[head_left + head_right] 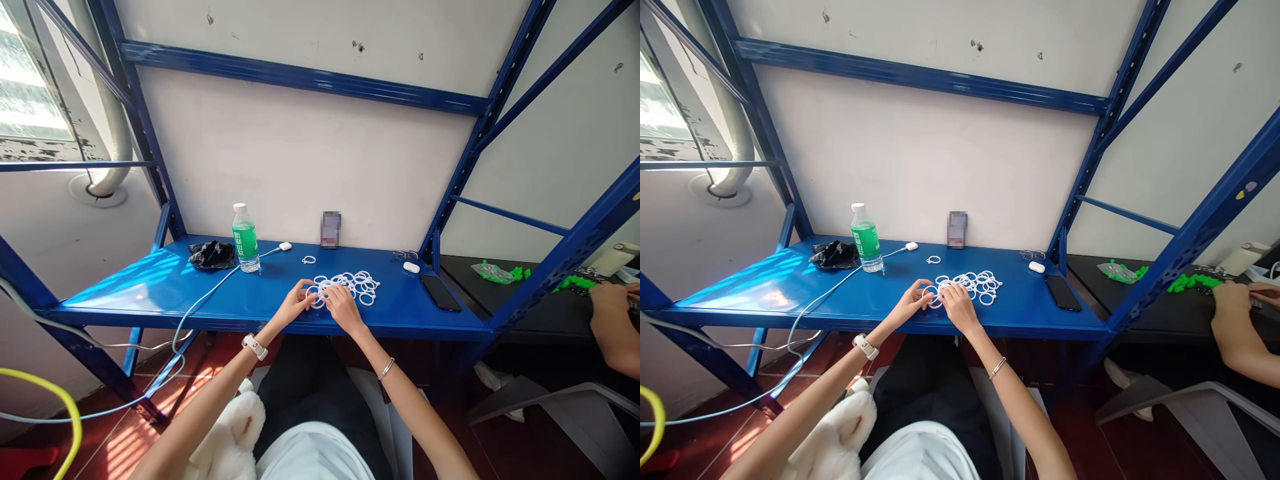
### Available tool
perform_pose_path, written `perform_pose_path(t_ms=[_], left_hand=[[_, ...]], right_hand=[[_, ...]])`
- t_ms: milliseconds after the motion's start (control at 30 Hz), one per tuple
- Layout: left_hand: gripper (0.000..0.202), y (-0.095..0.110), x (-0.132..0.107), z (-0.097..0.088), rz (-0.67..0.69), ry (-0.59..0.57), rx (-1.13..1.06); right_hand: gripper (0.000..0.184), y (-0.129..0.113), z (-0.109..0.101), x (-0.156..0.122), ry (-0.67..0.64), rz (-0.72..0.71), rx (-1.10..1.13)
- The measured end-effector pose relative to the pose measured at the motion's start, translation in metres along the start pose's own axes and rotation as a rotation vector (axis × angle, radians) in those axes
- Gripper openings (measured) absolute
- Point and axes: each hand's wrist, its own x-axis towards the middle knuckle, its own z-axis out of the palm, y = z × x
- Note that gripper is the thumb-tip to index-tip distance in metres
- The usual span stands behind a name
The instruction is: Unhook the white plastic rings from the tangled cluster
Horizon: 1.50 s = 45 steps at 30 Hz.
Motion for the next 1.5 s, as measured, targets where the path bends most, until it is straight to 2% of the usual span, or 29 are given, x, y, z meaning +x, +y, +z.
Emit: perform_pose_path(t_ms=[67,133,267,700,1033,1500], left_hand=[[0.059,0.000,-0.001,-0.001,0.019,-0.036,0.043],[0.062,0.000,-0.001,0.000,0.047,-0.060,0.096],[0.057,0.000,-0.002,0.003,0.084,-0.037,0.167],[0.054,0.000,-0.003,0.003,0.077,0.024,0.272],[0.051,0.006,-0.004,0.003,0.053,0.043,0.301],[0.049,0.005,-0.004,0.003,0.062,0.051,0.322]], right_hand=[[0.028,0.000,0.000,0.000,0.004,0.020,-0.005],[0.029,0.000,0.000,0.000,0.003,0.031,-0.007],[0.030,-0.001,-0.002,0.000,0.008,0.039,-0.011],[0.031,-0.003,-0.004,0.001,0.027,0.071,0.019],[0.022,-0.005,-0.009,0.001,0.014,0.059,0.073],[0.020,-0.004,-0.009,0.001,0.005,0.050,0.065]])
